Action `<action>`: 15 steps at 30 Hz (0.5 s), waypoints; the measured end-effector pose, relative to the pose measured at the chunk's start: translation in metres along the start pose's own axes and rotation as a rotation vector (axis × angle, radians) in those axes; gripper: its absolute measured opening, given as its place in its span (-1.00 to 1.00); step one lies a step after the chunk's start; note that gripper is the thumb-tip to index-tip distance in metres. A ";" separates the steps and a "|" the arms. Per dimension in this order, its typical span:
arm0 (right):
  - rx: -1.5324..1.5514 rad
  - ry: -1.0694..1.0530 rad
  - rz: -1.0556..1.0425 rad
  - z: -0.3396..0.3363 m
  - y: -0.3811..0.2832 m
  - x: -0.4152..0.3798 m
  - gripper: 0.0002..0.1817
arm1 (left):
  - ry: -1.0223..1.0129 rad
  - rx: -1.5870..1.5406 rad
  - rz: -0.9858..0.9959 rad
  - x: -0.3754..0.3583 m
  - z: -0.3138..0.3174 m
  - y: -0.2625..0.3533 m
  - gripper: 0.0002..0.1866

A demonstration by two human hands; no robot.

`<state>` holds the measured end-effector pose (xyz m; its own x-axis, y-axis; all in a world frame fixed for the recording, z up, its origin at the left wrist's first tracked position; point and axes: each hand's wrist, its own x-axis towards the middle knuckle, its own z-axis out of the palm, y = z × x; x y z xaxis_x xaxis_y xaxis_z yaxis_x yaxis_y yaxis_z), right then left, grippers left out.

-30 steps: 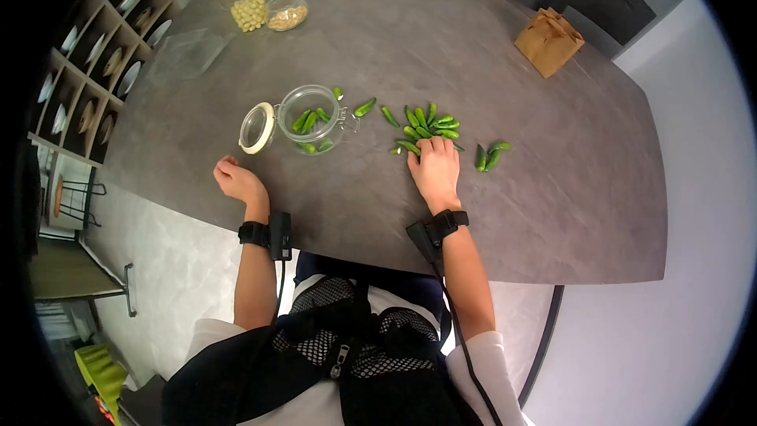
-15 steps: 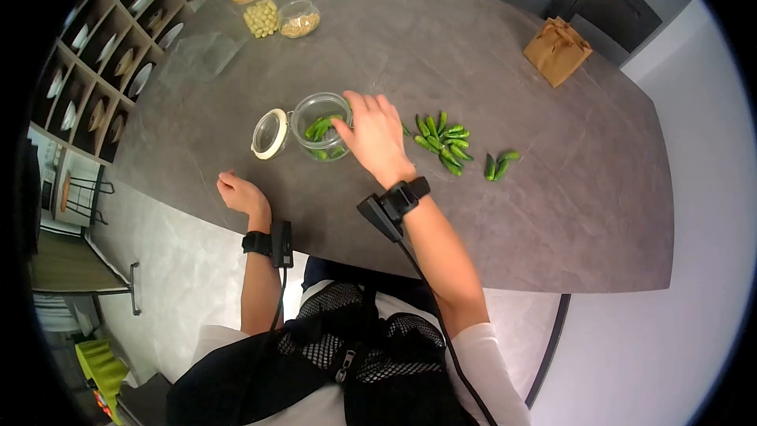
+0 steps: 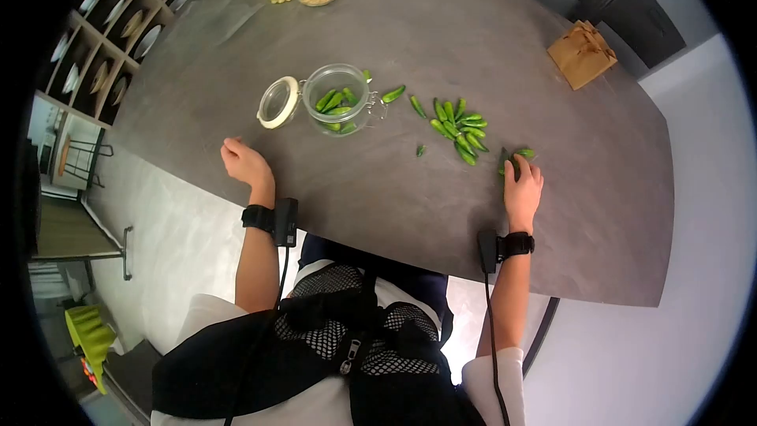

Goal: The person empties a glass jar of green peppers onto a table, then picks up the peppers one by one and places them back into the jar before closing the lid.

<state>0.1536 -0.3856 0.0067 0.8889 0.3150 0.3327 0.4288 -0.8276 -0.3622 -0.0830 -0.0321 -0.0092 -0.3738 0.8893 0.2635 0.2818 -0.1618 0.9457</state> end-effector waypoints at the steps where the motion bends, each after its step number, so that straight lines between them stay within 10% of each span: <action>1: 0.017 -0.001 -0.002 0.004 0.000 -0.002 -0.72 | -0.004 -0.002 -0.003 0.000 -0.001 0.000 -0.65; 15: -0.047 0.001 0.017 0.008 -0.023 -0.007 -0.79 | -0.016 -0.010 0.008 -0.002 0.000 0.000 -0.64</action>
<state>0.1386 -0.3656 0.0056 0.8958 0.3001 0.3280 0.4056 -0.8536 -0.3269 -0.0826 -0.0339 -0.0092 -0.3574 0.8945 0.2684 0.2760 -0.1734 0.9454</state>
